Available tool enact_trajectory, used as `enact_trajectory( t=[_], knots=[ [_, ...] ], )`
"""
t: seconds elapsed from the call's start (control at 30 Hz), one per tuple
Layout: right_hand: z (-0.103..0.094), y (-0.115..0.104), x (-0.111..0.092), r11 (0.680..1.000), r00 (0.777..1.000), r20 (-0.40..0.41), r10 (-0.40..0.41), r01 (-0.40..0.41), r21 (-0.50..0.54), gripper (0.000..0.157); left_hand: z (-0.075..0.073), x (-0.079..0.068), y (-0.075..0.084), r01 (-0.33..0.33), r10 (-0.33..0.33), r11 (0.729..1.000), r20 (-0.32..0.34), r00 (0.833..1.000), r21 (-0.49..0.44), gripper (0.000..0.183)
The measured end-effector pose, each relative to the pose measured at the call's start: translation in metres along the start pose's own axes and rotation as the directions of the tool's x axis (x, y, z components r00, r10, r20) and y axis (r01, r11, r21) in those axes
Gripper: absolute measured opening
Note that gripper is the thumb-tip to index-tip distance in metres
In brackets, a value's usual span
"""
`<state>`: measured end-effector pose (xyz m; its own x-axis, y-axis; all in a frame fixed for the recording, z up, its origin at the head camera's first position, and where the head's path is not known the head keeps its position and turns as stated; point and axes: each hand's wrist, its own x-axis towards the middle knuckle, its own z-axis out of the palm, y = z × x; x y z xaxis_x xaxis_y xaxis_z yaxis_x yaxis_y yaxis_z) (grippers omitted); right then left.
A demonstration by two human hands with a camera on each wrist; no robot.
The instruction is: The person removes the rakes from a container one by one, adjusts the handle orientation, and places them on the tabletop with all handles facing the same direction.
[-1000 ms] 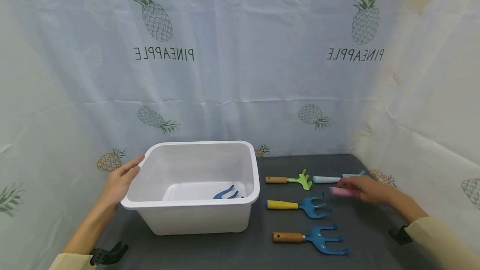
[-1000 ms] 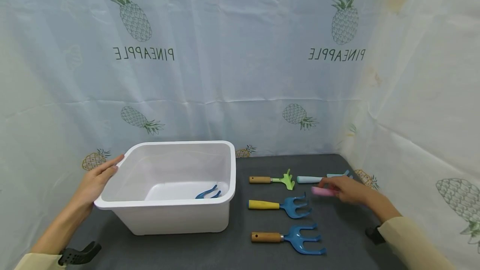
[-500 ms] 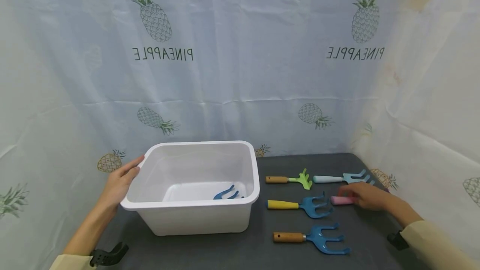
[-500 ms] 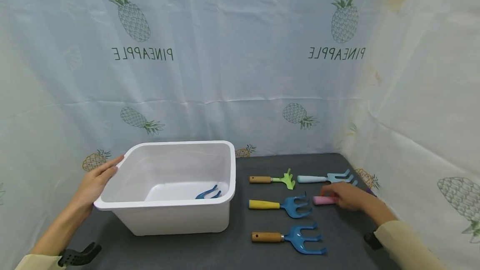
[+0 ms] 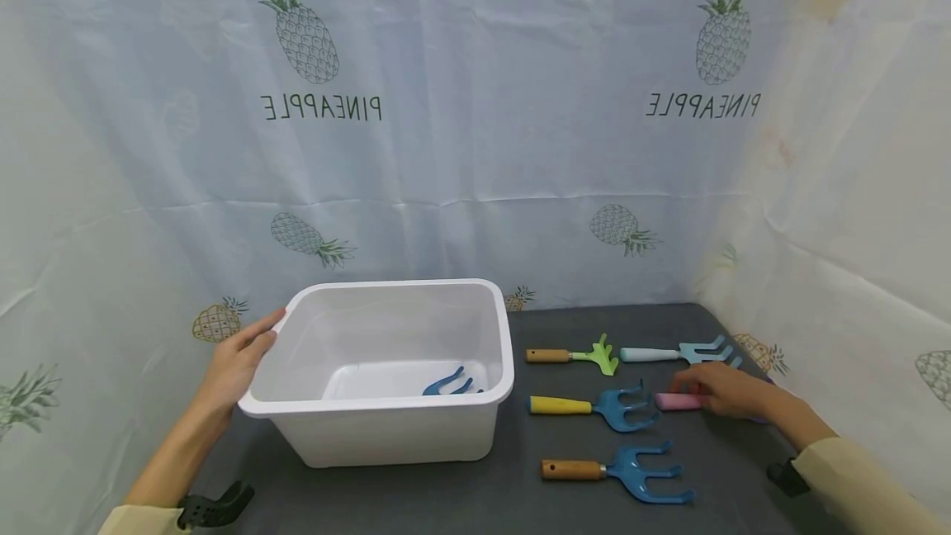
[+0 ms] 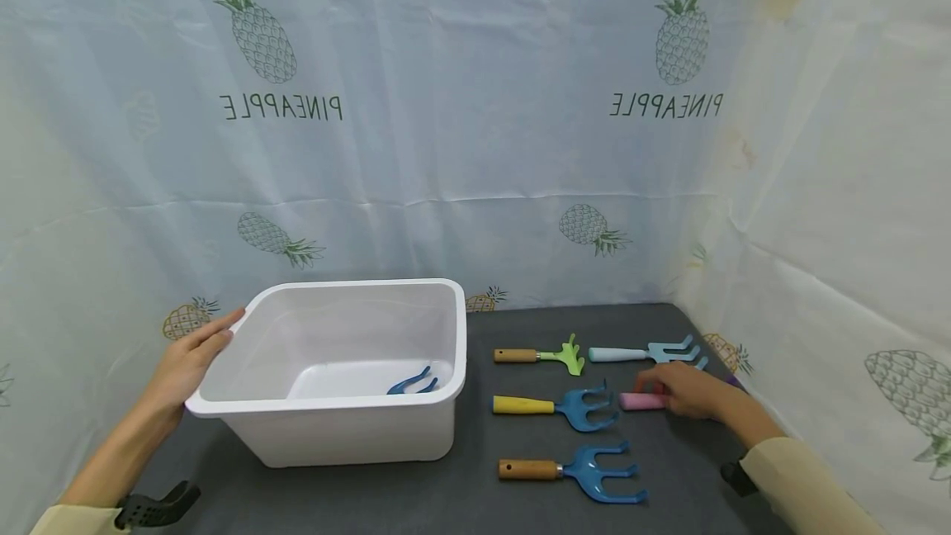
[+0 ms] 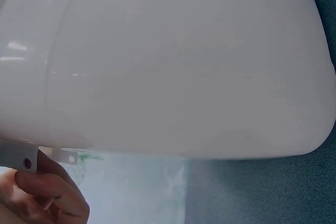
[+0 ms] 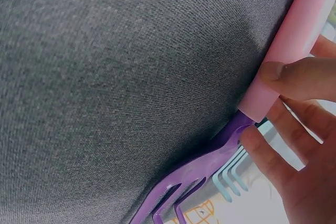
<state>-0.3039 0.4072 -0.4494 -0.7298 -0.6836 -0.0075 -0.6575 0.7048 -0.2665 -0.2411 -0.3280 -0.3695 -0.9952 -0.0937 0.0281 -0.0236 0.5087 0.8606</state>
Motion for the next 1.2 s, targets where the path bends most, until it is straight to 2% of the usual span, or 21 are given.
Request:
enact_trajectory(
  t=[0.37, 0.73, 1.0, 1.2],
  knots=[
    [-0.005, -0.004, 0.000, 0.997, 0.996, 0.053, 0.074, -0.075, 0.029, 0.041, -0.001, 0.001, -0.002, -0.003, 0.003, 1.000, -0.002, 1.000, 0.000, 0.059],
    [-0.015, -0.009, 0.003, 0.990, 0.989, 0.081, 0.125, -0.131, 0.061, 0.034, 0.000, 0.000, -0.001, -0.014, 0.014, 1.000, -0.002, 1.000, -0.007, 0.059],
    [-0.034, -0.020, 0.011, 0.991, 0.991, 0.018, 0.131, -0.131, 0.027, 0.027, 0.000, 0.000, 0.000, -0.027, 0.027, 1.000, -0.014, 1.000, -0.011, 0.059],
    [-0.052, -0.028, 0.024, 0.997, 0.998, -0.036, 0.054, -0.056, -0.062, 0.024, 0.000, 0.001, -0.001, -0.031, 0.030, 0.999, -0.016, 0.999, -0.018, 0.059]
  ],
)
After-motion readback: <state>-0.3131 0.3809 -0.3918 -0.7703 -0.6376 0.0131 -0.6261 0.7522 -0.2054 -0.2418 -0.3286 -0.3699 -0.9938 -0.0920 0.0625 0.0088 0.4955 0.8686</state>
